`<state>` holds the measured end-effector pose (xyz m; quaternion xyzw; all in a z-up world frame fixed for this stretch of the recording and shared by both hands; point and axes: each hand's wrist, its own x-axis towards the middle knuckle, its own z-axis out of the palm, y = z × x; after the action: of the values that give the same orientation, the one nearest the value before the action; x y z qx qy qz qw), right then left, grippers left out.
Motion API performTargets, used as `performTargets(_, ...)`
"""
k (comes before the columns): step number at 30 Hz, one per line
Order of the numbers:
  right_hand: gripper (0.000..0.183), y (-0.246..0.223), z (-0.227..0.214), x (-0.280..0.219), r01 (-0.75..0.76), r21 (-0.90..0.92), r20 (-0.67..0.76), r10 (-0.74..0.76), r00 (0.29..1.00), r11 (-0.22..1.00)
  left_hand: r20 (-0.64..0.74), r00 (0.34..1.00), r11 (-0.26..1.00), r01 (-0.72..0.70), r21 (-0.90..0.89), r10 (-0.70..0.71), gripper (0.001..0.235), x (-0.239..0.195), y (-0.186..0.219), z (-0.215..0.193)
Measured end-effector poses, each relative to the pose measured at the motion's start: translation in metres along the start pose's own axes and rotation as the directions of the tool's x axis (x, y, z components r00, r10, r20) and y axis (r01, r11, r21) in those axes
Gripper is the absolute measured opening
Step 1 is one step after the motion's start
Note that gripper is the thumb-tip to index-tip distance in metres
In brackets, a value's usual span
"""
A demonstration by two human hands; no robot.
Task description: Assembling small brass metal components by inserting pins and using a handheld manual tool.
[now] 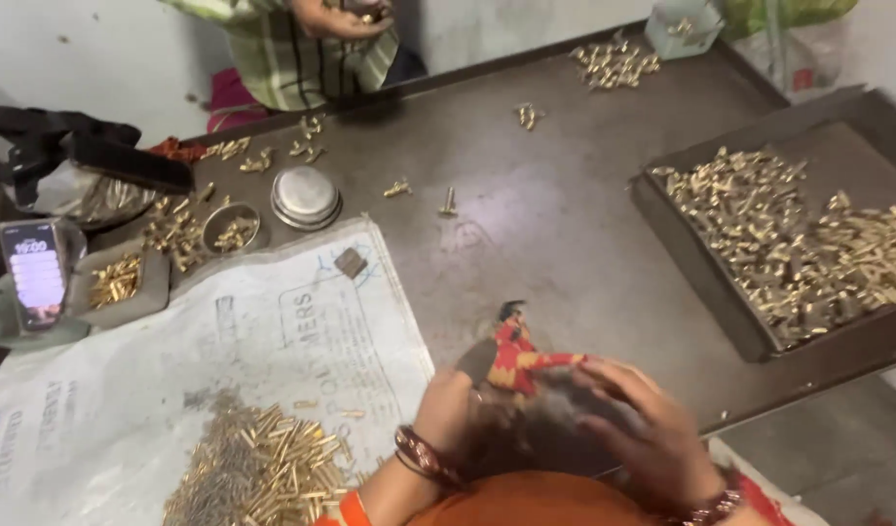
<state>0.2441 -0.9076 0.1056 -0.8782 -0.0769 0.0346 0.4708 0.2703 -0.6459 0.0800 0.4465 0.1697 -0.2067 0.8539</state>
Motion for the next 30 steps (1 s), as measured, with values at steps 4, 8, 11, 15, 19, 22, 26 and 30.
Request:
performTargets(4, 0.088, -0.036, 0.013, 0.029, 0.434, -0.022, -0.124, -0.433, 0.893, 0.901, 0.288, 0.942, 0.919, -0.257, 0.298, 0.169, 0.038, -0.003, -0.002, 0.008)
performTargets(8, 0.102, -0.010, 0.038, 0.042, 0.541, 0.043, -0.030, -0.540, 0.841, 0.840, 0.739, 0.564, 0.012, -0.798, 0.603, 0.369, 0.032, -0.002, -0.015, 0.012)
performTargets(11, 0.090, 0.014, 0.052, 0.036, -0.261, 0.459, 0.371, 0.084, 0.925, 0.849, 0.365, 0.922, 0.978, 0.180, -0.108, -0.129, 0.029, 0.026, -0.055, -0.002)
performTargets(15, 0.057, -0.009, 0.057, 0.033, -0.130, 0.722, 0.277, -0.111, 0.954, 0.680, 0.455, 0.889, 0.995, 0.007, 0.102, -0.053, 0.038, 0.035, -0.065, -0.024)
performTargets(19, 0.045, 0.047, 0.053, 0.039, -0.025, 0.589, 0.138, -0.070, 0.988, 0.808, 0.357, 0.934, 0.904, -0.168, 0.392, 0.019, 0.036, 0.020, -0.040, -0.019)
performTargets(22, 0.047, 0.078, 0.054, 0.047, -0.113, 0.629, 0.125, 0.044, 0.991, 0.769, 0.268, 0.955, 0.844, -0.245, 0.476, 0.126, 0.038, 0.008, -0.016, -0.007)
performTargets(26, 0.065, 0.020, 0.059, 0.046, -0.197, 0.730, 0.265, -0.006, 0.964, 0.655, 0.443, 0.827, 0.783, -0.516, 0.348, 0.347, 0.048, -0.008, 0.017, 0.025)
performTargets(30, 0.078, -0.011, 0.050, 0.046, -0.009, 0.272, 0.165, -0.037, 0.986, 0.962, 0.435, 0.735, 0.288, -0.631, 0.720, 0.521, 0.029, -0.013, 0.019, 0.044)
